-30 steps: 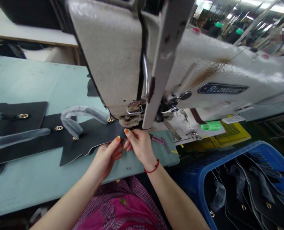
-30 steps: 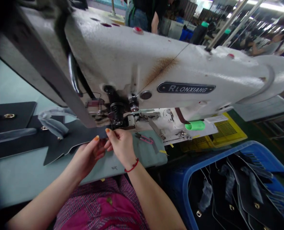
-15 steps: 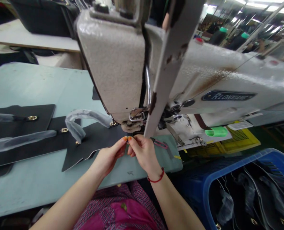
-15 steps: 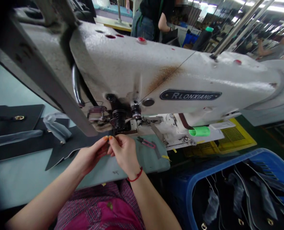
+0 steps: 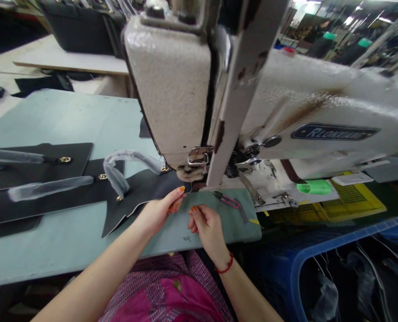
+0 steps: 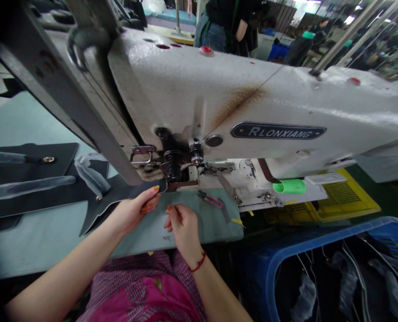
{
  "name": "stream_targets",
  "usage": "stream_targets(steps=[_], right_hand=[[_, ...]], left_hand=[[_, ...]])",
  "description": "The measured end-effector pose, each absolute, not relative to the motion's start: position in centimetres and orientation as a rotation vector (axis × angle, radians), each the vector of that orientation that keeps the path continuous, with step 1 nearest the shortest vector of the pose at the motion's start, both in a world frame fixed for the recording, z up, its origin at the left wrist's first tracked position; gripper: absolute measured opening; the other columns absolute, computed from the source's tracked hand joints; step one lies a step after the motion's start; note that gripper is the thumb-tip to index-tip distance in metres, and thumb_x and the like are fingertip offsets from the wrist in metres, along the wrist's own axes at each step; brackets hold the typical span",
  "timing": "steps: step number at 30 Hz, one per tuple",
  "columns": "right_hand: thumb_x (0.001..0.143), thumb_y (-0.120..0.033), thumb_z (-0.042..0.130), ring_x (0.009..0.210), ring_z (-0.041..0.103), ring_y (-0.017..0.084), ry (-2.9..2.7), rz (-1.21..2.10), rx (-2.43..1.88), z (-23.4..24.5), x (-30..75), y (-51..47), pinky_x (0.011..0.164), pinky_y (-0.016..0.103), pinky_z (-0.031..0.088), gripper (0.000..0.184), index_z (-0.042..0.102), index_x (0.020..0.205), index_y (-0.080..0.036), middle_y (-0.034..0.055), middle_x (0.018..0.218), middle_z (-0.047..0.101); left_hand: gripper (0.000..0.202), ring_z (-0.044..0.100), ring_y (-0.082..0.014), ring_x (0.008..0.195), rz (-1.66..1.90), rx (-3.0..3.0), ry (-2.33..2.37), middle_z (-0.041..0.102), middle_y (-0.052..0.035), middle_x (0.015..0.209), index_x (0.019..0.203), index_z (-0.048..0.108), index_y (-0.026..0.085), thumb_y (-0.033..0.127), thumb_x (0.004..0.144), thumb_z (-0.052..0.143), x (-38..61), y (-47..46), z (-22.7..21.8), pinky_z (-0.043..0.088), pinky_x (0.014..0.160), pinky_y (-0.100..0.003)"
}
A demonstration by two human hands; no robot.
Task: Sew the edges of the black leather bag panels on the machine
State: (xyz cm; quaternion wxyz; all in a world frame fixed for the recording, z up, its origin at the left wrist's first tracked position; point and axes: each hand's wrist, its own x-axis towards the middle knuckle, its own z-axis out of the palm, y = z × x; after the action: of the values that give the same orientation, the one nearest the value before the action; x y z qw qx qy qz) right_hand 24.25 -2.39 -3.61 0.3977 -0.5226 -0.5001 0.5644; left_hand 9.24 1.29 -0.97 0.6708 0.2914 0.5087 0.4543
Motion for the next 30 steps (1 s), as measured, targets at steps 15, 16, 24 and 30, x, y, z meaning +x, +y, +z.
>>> stream_targets(steps=[15, 16, 24, 30], right_hand=[[0.098, -0.042, 0.045, 0.051, 0.056, 0.011, -1.483, 1.358, -1.453, -7.8, 24.9, -3.8, 0.051, 0.020, 0.042, 0.035, 0.063, 0.080, -0.017, 0.0003, 0.060, 0.061], [0.098, -0.042, 0.044, 0.051, 0.056, 0.011, -1.496, 1.354, -1.457, -7.8, 24.9, -3.8, 0.051, 0.020, 0.042, 0.036, 0.063, 0.080, -0.017, 0.0004, 0.060, 0.061], [0.099, -0.039, 0.044, 0.053, 0.057, 0.012, -1.578, 1.312, -1.476, -8.0, 25.2, -3.9, 0.053, 0.021, 0.041, 0.036, 0.062, 0.076, -0.018, 0.0004, 0.059, 0.061], [0.098, -0.036, 0.044, 0.054, 0.057, 0.012, -1.636, 1.261, -1.446, -8.1, 25.5, -4.1, 0.054, 0.020, 0.040, 0.037, 0.060, 0.071, -0.018, 0.0000, 0.059, 0.061]], left_hand=[[0.037, 0.029, -0.0086, 0.048, 1.118, 0.685, 1.044, 0.035, 0.0038, 0.050, 0.053, 0.054, 0.017, 0.039, 0.075, 0.072, 8.5, 3.4, -1.5, 0.025, 0.047, -0.024], [0.037, 0.028, -0.0084, 0.047, 1.121, 0.677, 1.039, 0.035, 0.0038, 0.050, 0.052, 0.053, 0.017, 0.038, 0.075, 0.072, 8.5, 3.5, -1.4, 0.024, 0.046, -0.024], [0.036, 0.025, -0.0078, 0.044, 1.186, 0.681, 1.048, 0.034, 0.0048, 0.047, 0.052, 0.051, 0.018, 0.037, 0.072, 0.074, 8.7, 4.1, -1.7, 0.020, 0.045, -0.025], [0.032, 0.028, -0.0083, 0.046, 1.289, 0.616, 1.094, 0.037, 0.0045, 0.050, 0.055, 0.053, 0.018, 0.037, 0.071, 0.074, 9.7, 3.7, -1.7, 0.025, 0.045, -0.024]])
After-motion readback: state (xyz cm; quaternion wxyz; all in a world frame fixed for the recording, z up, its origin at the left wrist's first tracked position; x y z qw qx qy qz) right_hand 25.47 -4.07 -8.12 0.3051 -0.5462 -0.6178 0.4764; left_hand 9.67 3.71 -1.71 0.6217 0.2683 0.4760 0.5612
